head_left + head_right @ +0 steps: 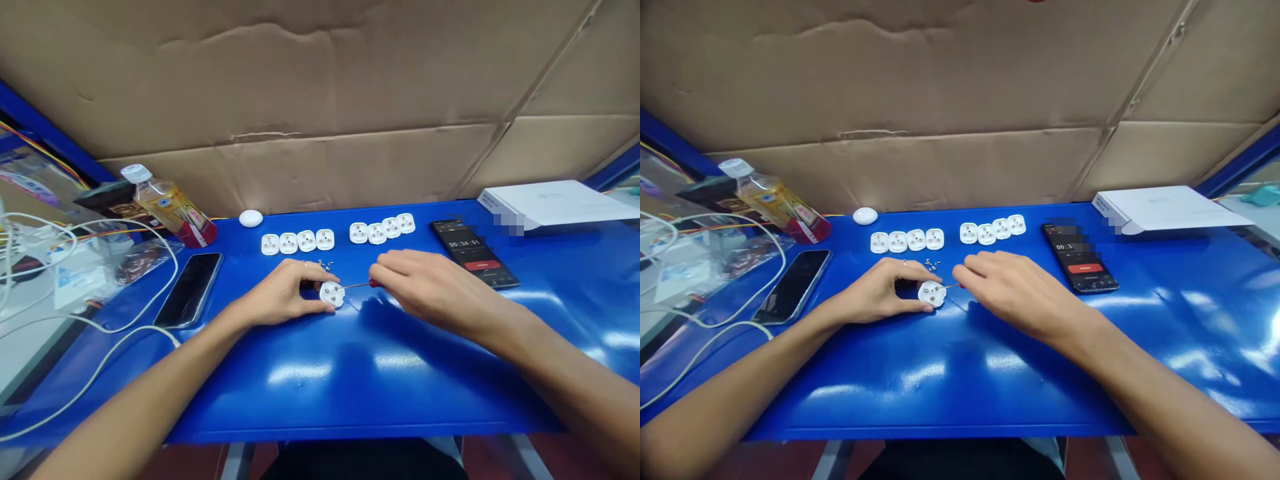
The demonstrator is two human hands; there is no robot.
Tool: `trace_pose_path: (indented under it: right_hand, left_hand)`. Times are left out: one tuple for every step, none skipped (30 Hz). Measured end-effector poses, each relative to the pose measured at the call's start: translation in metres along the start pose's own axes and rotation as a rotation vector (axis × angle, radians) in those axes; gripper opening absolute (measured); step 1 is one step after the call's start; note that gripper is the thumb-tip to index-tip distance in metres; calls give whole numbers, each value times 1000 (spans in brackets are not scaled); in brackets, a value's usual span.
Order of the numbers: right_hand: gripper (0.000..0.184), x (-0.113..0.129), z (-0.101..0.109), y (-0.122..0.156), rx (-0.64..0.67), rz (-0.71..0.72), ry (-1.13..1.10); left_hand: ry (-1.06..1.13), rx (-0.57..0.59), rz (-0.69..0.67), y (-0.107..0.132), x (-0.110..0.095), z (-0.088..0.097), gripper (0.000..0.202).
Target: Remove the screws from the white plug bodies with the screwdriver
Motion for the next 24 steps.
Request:
trace_pose_path:
  right_hand:
    - [20,-3,0,1,-20,2,-22]
    - [17,-6,0,1,-22,-12,-40]
    - [13,-7,0,2,-21,-43,-52]
    - [16,-8,0,1,-10,-86,-62]
    - [25,-7,0,1,9,-129,-59]
    - [33,-5,-1,0,29,-170,-41]
    - [39,-3,-1,-1,50,-200,-14]
    - [44,-1,-2,-1,64,-216,24]
    - [46,1,-2,-2,68,-210,47]
    - [46,3,-2,-2,59,-190,58]
    - [44,4,-2,-2,40,-158,55]
    - [42,4,-2,-2,22,-119,38]
    - [38,3,-1,-1,4,-77,18]
    - [35,1,0,0,-11,-33,3]
    - [32,0,1,1,-15,9,-5]
    - [30,-2,2,1,-16,43,-9]
    - [29,-4,2,2,-22,67,-10]
    - [27,-4,3,2,-32,70,-13]
    - [24,-5,3,2,-42,49,-16]
    - [25,-4,2,2,-48,7,-18]
    - [32,-3,2,2,-48,-46,-5]
    - [40,-2,1,1,-39,-96,22]
    - [45,-1,-1,1,-19,-133,59]
    - [48,1,-2,1,-4,-148,98]
  left_hand:
    - [5,9,-5,0,0,0,41]
    - [5,17,-11,-1,0,-1,42]
    - [2,21,-16,-1,-1,-1,42]
    - [-2,20,-19,-1,-1,-1,42]
    - [-5,16,-21,-1,-2,-1,41]
    - [-9,14,-20,0,-2,-1,41]
    - [-10,13,-17,0,-3,-2,40]
    - [-8,10,-14,0,-3,-2,40]
    - [-6,10,-13,0,-4,-2,40]
    - [-3,13,-11,1,-4,-2,41]
    - [1,17,-14,1,-4,-2,41]
    - [7,23,-18,1,-4,-2,42]
    - [14,28,-24,1,-4,-2,42]
    - [19,32,-28,0,-3,-2,43]
    - [21,36,-27,0,-3,-2,44]
    - [22,40,-28,0,-2,-2,44]
    - [22,47,-29,0,-2,-2,45]
    - [20,53,-29,0,-1,-3,45]
    - [16,57,-31,1,-1,-3,46]
    - [14,59,-37,1,-1,-3,46]
    - [11,56,-42,1,-2,-4,45]
    - [8,49,-46,1,-2,-4,45]
    - [5,44,-47,1,-3,-4,44]
    - [4,42,-49,1,-3,-4,43]
Point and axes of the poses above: each hand's wrist, its own y-axis away from the middle knuckle, its own z-axis out of the back of the hand, x = y × z, the point moved 1 cm from there along -y, towards the middle knuckle, and after that the axes turned 11 degrees about z, right-handed, at the moved point
